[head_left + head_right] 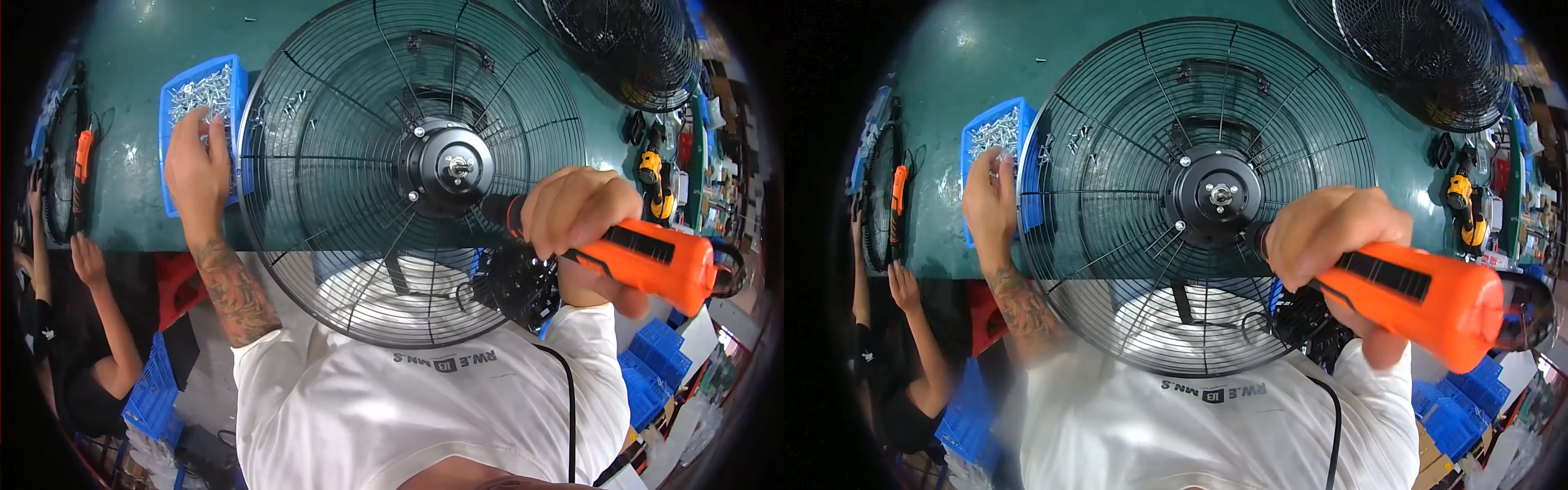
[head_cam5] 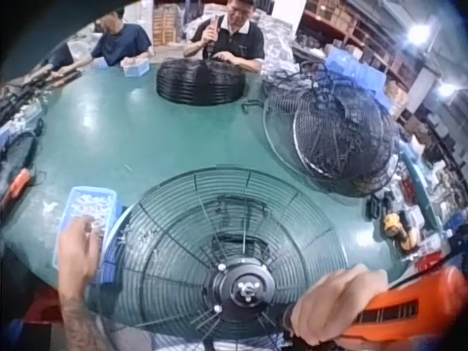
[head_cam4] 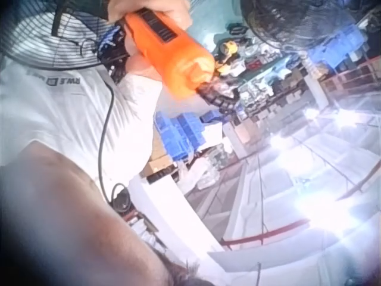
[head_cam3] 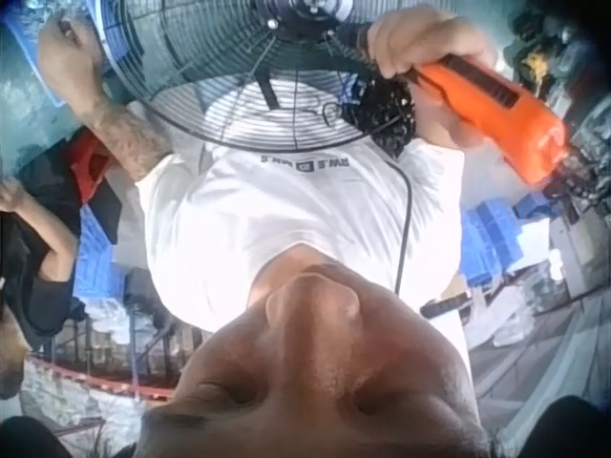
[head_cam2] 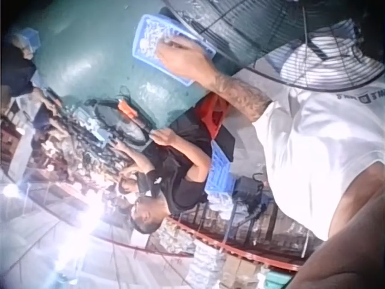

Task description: Assembling the motor and guard components of an industrial fan using an electric screwdriver.

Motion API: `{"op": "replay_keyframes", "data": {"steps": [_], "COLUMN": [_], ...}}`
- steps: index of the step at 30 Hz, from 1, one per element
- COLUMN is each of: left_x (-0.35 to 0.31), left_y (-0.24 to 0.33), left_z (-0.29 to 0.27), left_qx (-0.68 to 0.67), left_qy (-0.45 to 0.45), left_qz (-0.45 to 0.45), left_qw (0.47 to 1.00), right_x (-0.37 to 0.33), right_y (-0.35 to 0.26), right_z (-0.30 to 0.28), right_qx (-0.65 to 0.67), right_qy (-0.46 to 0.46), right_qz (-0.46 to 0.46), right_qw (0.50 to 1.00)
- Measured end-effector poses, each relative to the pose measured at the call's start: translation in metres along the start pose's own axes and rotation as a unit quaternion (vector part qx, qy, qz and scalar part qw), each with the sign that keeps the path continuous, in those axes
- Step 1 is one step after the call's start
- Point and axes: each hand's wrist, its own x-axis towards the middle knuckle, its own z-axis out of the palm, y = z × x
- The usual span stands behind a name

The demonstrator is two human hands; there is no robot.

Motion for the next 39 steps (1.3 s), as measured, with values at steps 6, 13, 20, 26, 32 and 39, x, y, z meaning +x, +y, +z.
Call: {"op": "replay_keyframes", "data": {"steps": [6, 13, 20, 26, 32, 39], "left_x": [0.005, -0.008, -0.007, -0.009, -0.009, -0.009], "left_y": [0.022, 0.047, 0.056, 0.041, 0.034, 0.039], "left_z": [-0.014, -0.005, -0.009, 0.006, 0.008, 0.008], "left_qx": [-0.331, -0.214, -0.213, -0.243, -0.284, -0.308], "left_qy": [-0.019, -0.104, -0.122, -0.104, -0.117, -0.118], "left_qz": [-0.125, -0.06, -0.108, -0.055, -0.07, -0.079], "left_qw": [0.935, 0.97, 0.963, 0.963, 0.949, 0.941], "right_x": [0.008, 0.041, 0.035, 0.036, 0.039, 0.039], "right_y": [-0.013, -0.054, -0.022, -0.009, -0.008, 0.004], "right_z": [0.003, -0.005, -0.026, -0.024, -0.021, -0.027], "right_qx": [-0.08, 0.022, -0.14, -0.149, -0.133, -0.161], "right_qy": [-0.061, 0.074, 0.149, 0.163, 0.186, 0.123], "right_qz": [0.078, 0.007, 0.008, 0.053, 0.046, -0.028], "right_qw": [0.992, 0.997, 0.979, 0.974, 0.972, 0.979]}}
